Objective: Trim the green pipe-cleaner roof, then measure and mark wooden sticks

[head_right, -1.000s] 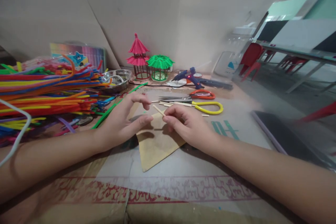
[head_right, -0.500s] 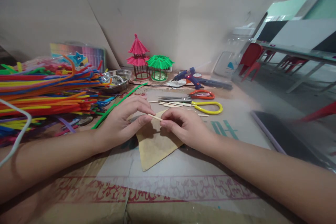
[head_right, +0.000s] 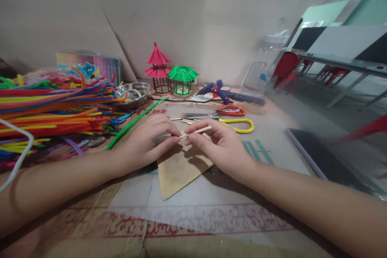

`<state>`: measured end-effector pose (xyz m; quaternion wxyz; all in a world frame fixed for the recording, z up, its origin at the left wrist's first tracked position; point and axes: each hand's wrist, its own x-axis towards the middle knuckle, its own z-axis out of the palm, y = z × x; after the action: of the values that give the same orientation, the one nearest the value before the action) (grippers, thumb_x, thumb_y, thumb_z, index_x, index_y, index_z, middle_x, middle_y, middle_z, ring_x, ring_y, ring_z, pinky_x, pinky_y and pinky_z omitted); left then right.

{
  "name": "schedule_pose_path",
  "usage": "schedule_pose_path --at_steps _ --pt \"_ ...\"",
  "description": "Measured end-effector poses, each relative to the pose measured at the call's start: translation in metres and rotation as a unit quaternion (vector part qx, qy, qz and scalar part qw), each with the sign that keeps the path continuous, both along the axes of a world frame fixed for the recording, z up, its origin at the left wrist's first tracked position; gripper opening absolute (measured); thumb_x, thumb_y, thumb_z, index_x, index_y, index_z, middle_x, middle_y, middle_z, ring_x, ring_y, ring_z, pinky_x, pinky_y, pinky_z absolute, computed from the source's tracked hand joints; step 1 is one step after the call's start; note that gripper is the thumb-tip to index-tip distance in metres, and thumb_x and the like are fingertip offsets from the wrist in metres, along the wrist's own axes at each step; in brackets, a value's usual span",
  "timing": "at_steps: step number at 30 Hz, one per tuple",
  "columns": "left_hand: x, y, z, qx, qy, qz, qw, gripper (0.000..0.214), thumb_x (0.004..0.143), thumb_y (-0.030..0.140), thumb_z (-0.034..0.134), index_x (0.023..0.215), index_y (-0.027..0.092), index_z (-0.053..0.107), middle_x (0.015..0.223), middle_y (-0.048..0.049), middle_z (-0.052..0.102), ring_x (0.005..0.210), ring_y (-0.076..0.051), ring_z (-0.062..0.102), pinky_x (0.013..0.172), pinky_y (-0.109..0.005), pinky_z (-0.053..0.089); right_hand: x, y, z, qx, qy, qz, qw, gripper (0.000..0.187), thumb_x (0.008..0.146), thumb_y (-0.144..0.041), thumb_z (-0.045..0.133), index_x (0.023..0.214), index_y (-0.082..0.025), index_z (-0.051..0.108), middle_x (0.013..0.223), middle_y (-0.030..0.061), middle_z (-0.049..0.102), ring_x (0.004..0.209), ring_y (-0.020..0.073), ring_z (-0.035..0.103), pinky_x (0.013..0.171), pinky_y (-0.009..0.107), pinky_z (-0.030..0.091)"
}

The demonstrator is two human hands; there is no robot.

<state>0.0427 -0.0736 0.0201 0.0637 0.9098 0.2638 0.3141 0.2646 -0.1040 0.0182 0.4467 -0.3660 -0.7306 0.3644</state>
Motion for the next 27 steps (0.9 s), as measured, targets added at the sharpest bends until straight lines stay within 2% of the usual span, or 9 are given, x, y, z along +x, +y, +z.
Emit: schedule_pose_path --at_steps 4,7,11,15,18,20,23,25,27 --pt "0.0016 -0.0013 -0.0002 -0.02 0.014 -0.041 0.999 0.012 0.094 0.025 0.057 0.09 0.018 0.066 0.088 -0.0036 0.064 0.09 -0.019 0.059 0.086 -0.034 0.045 0.0013 0.0014 -0.0026 0.082 -0.066 -0.005 0.994 0.019 0.1 -0.03 0.051 0.088 -0.022 0.063 0.08 0.0019 0.07 0.073 0.0153 0.068 0.068 0.028 0.053" --pt "0.0013 -0.0009 -0.002 -0.069 0.026 -0.041 0.996 0.013 0.087 0.022 0.058 0.097 0.019 0.066 0.102 -0.0063 0.063 0.102 -0.022 0.059 0.093 -0.038 0.047 0.0031 0.0031 -0.0034 0.109 -0.095 -0.009 0.99 0.023 0.101 -0.029 0.049 0.082 -0.021 0.058 0.073 0.0003 0.066 0.066 0.014 0.064 0.064 0.027 0.049" --pt "0.0 0.0017 -0.0059 -0.106 0.075 -0.058 0.99 0.026 0.083 0.025 0.061 0.108 0.02 0.062 0.117 -0.0096 0.061 0.115 -0.026 0.056 0.103 -0.045 0.045 0.0011 0.0021 -0.0036 0.142 -0.133 0.06 0.979 0.017 0.097 -0.024 0.056 0.08 -0.021 0.059 0.077 0.0016 0.069 0.07 0.0148 0.064 0.066 0.026 0.048" --pt "0.0001 0.0032 -0.0077 -0.1 0.108 -0.063 0.987 0.023 0.086 0.03 0.061 0.106 0.019 0.061 0.119 -0.0114 0.06 0.117 -0.028 0.054 0.105 -0.046 0.044 -0.0021 0.0048 -0.0074 0.154 -0.192 0.134 0.96 0.017 0.098 -0.02 0.053 0.082 -0.02 0.06 0.082 0.0034 0.071 0.076 0.0163 0.064 0.073 0.029 0.048" --pt "0.0005 0.0039 -0.0078 -0.091 0.126 -0.053 0.986 0.023 0.086 0.029 0.062 0.107 0.02 0.061 0.12 -0.0107 0.059 0.118 -0.028 0.053 0.106 -0.047 0.043 -0.0022 0.0087 -0.0096 0.201 -0.241 0.099 0.944 0.018 0.097 -0.018 0.051 0.081 -0.019 0.059 0.078 0.0055 0.067 0.074 0.0186 0.06 0.07 0.032 0.046" --pt "0.0003 0.0042 -0.0079 -0.088 0.132 -0.049 0.986 0.025 0.085 0.029 0.063 0.108 0.02 0.061 0.121 -0.0107 0.059 0.119 -0.029 0.052 0.106 -0.047 0.043 -0.0021 0.0083 -0.0091 0.208 -0.242 0.081 0.944 0.018 0.097 -0.018 0.05 0.081 -0.018 0.058 0.077 0.0059 0.066 0.074 0.0185 0.058 0.07 0.031 0.045" --pt "0.0001 0.0042 -0.0085 -0.088 0.129 -0.052 0.986 0.027 0.086 0.03 0.063 0.111 0.019 0.06 0.121 -0.0115 0.058 0.119 -0.029 0.052 0.106 -0.047 0.043 -0.003 0.0038 -0.0068 0.176 -0.22 0.129 0.951 0.021 0.1 -0.02 0.046 0.083 -0.019 0.058 0.081 0.0053 0.068 0.076 0.0167 0.059 0.072 0.03 0.046" --pt "0.0002 0.004 -0.0089 -0.085 0.129 -0.054 0.986 0.03 0.088 0.031 0.062 0.114 0.017 0.059 0.122 -0.0124 0.059 0.119 -0.029 0.052 0.106 -0.047 0.043 -0.0037 0.0022 -0.0056 0.189 -0.242 0.159 0.938 0.023 0.101 -0.021 0.044 0.083 -0.019 0.058 0.08 0.0054 0.066 0.076 0.0172 0.058 0.072 0.03 0.046" --pt "0.0006 0.0041 -0.0094 -0.081 0.132 -0.053 0.987 0.028 0.088 0.031 0.061 0.112 0.017 0.059 0.121 -0.0125 0.059 0.118 -0.029 0.053 0.106 -0.048 0.043 -0.0041 0.0029 -0.0053 0.222 -0.271 0.135 0.927 0.025 0.1 -0.021 0.043 0.081 -0.019 0.058 0.078 0.0062 0.064 0.075 0.0186 0.056 0.071 0.032 0.045"
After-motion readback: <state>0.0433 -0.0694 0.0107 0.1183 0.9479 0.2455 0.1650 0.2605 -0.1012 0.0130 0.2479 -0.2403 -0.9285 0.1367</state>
